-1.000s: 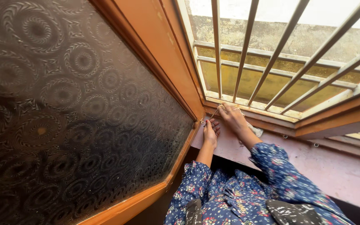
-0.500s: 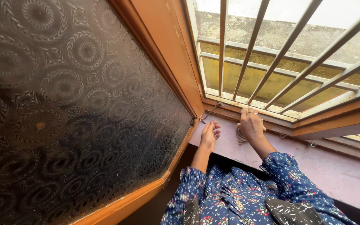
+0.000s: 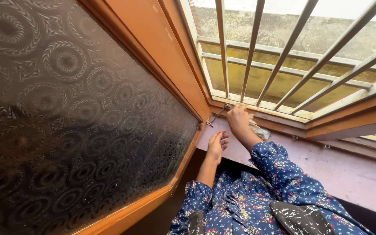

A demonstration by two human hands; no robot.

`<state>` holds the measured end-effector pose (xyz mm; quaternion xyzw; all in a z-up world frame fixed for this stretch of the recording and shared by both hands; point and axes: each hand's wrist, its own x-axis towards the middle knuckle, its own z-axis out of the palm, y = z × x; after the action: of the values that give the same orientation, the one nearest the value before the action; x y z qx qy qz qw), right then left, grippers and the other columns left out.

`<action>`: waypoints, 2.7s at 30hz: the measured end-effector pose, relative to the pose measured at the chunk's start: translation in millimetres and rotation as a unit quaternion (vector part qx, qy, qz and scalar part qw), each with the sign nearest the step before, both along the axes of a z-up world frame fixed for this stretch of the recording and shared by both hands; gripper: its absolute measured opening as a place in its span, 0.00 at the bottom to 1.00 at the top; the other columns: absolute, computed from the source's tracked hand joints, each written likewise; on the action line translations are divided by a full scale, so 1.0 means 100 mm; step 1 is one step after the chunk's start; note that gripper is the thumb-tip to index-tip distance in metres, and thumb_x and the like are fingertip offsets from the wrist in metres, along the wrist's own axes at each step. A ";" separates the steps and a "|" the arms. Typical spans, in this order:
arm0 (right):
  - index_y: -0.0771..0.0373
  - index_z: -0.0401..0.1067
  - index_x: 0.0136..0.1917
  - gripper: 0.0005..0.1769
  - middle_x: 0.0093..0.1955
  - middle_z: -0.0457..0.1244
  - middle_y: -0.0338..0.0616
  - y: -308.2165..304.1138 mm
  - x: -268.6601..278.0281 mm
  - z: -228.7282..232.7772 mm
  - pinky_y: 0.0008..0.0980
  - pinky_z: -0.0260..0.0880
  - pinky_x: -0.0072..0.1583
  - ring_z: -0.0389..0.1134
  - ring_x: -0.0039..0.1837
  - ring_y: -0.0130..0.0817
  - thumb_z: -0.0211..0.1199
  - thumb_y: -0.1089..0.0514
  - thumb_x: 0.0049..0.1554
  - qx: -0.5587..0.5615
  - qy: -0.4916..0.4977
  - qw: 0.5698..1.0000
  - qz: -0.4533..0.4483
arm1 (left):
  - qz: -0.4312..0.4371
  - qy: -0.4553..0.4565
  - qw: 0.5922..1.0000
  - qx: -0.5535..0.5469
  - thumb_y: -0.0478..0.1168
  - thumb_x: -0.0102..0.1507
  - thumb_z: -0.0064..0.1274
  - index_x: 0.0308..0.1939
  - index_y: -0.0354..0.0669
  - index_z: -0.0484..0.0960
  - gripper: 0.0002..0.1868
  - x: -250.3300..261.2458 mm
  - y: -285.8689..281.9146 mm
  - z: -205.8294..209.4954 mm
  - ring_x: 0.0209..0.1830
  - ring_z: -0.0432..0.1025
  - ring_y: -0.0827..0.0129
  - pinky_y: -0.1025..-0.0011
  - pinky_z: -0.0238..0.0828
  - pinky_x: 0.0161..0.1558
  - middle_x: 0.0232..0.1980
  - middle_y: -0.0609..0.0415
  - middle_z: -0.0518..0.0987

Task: The person cleans the metal bars and the wooden frame of a window using a cloth. They wipe the vertical bars and the horizontal frame sections thoroughly.

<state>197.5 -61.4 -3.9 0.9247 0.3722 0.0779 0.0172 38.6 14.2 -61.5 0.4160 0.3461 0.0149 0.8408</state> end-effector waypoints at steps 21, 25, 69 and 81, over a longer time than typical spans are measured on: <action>0.67 0.73 0.55 0.10 0.53 0.67 0.51 -0.64 -0.08 0.20 0.32 0.76 0.50 0.72 0.54 0.40 0.58 0.64 0.60 -0.064 0.009 0.998 -0.028 | 0.053 -0.043 0.998 -0.002 0.44 0.71 0.44 0.56 0.48 0.78 0.13 -0.31 0.23 0.37 0.37 0.71 0.78 0.78 0.68 0.41 0.45 0.60 0.79; 0.71 0.70 0.61 0.22 0.56 0.66 0.56 -0.07 -0.17 0.30 0.33 0.76 0.48 0.72 0.53 0.44 0.59 0.66 0.52 0.110 -0.072 0.987 0.092 | 0.046 -0.035 0.998 -0.026 0.44 0.71 0.44 0.56 0.50 0.76 0.12 -0.38 0.13 0.26 0.37 0.71 0.77 0.78 0.67 0.40 0.45 0.60 0.79; 0.73 0.71 0.64 0.28 0.62 0.62 0.51 0.44 -0.07 0.22 0.34 0.71 0.61 0.66 0.62 0.45 0.56 0.60 0.51 0.173 -0.124 0.949 0.233 | 0.012 0.021 1.000 -0.013 0.46 0.70 0.45 0.55 0.51 0.78 0.13 -0.47 0.14 0.13 0.38 0.72 0.79 0.79 0.66 0.41 0.44 0.62 0.80; 0.74 0.68 0.65 0.24 0.58 0.62 0.53 0.59 -0.13 0.13 0.40 0.70 0.55 0.67 0.54 0.44 0.56 0.60 0.58 0.077 -0.091 0.990 0.071 | 0.048 0.030 0.998 0.003 0.46 0.71 0.43 0.56 0.49 0.78 0.14 -0.72 0.22 0.43 0.38 0.71 0.79 0.78 0.68 0.43 0.45 0.61 0.80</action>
<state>184.7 -2.8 8.8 0.8837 0.4263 0.1916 -0.0258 -33.5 35.7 -18.9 0.4019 0.3903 0.0441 0.8272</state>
